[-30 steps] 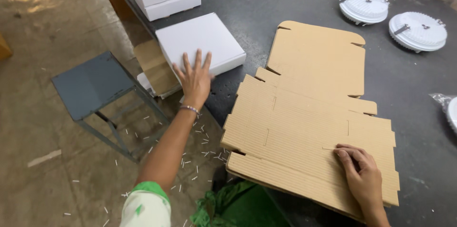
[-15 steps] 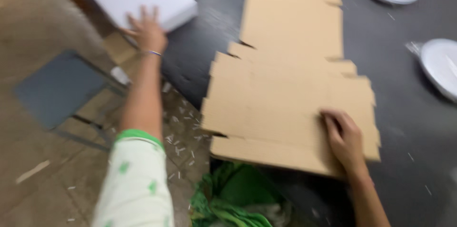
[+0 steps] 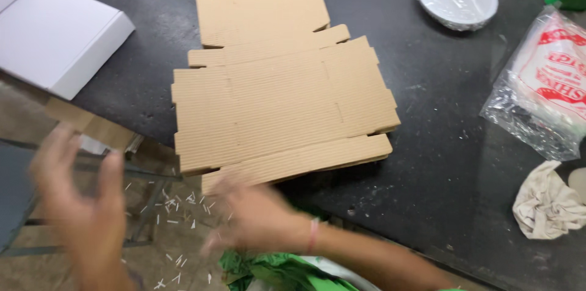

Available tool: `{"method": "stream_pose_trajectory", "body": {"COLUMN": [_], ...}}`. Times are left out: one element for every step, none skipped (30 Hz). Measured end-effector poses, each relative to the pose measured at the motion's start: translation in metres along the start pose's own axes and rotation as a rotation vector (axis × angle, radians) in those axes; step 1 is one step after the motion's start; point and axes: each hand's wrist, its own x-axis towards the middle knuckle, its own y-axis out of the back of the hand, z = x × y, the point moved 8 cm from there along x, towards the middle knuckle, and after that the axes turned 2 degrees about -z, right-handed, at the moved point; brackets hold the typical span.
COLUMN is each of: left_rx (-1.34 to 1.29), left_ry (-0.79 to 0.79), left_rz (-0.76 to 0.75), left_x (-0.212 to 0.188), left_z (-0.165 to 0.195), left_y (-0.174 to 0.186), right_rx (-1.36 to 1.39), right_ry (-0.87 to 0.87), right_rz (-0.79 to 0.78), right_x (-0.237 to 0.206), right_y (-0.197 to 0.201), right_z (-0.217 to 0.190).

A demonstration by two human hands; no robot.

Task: The person folds flat cardboard sheets into rectangular boxes, inserts a white circular object wrapped in plastic into each box, and closes the flaps. The person repeats this process multiple times, stacking the finished boxes on the table.

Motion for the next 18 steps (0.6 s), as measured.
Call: {"method": "stream_pose_trajectory", "body": {"left_rx": [-0.110,-0.152,-0.195,-0.168,-0.137,-0.110,-0.086,-0.049,-0.013,-0.007,-0.001,0.034,0.069,0.105,0.102,0.101,0.103,0.169], "left_ry": [0.016,0.067,0.116,0.198,0.287,0.322,0.350,0.392,0.436,0.466,0.493,0.466,0.441,0.416,0.451,0.487,0.522,0.456], "left_rz": [0.050,0.082,0.116,0.141,0.162,0.067,-0.024,-0.061,-0.101,-0.119,-0.137,-0.140,-0.144,-0.147,-0.155,-0.163,-0.166,-0.173], "left_x": [-0.013,-0.019,-0.028,-0.036,-0.046,-0.046,-0.044,-0.045,-0.048,-0.053,-0.056,-0.058,-0.060,-0.062,-0.067,-0.071,-0.074,-0.073], "left_z": [0.020,0.030,0.038,0.040,0.038,0.032,0.021,0.008,-0.006,-0.018,-0.030,-0.038,-0.045,-0.051,-0.058,-0.065,-0.070,-0.068], "left_y": [0.013,0.017,0.022,0.021,0.020,0.006,-0.008,-0.024,-0.047,-0.062,-0.076,-0.088,-0.099,-0.106,-0.113,-0.119,-0.123,-0.125], "right_rx": [0.508,0.367,0.220,0.208,0.202,0.194,-0.119,-0.080,-0.037,-0.079,-0.504,-0.461,-0.415,-0.305,-0.195,-0.082,-0.014,0.056], "right_ry": [0.297,0.408,0.519,0.385,0.250,0.117,0.037,-0.102,-0.288,-0.406,-0.562,-0.685,-0.809,-0.832,-0.852,-0.869,-0.859,-0.843], "right_rz": [-0.018,0.113,0.238,0.280,0.314,0.347,0.512,0.650,0.789,0.905,0.828,0.850,0.867,0.865,0.859,0.850,0.856,0.859], "right_x": [-0.008,-0.004,-0.005,-0.001,0.001,0.001,-0.006,-0.028,-0.050,-0.081,-0.101,-0.133,-0.163,-0.179,-0.191,-0.199,-0.205,-0.207], "right_y": [-0.002,0.000,0.005,0.012,0.022,0.032,0.056,0.080,0.102,0.121,0.139,0.147,0.150,0.146,0.142,0.136,0.134,0.130], "right_z": [-0.034,-0.052,-0.065,-0.046,-0.021,0.006,0.030,0.068,0.109,0.141,0.164,0.191,0.213,0.230,0.245,0.258,0.265,0.270]}}
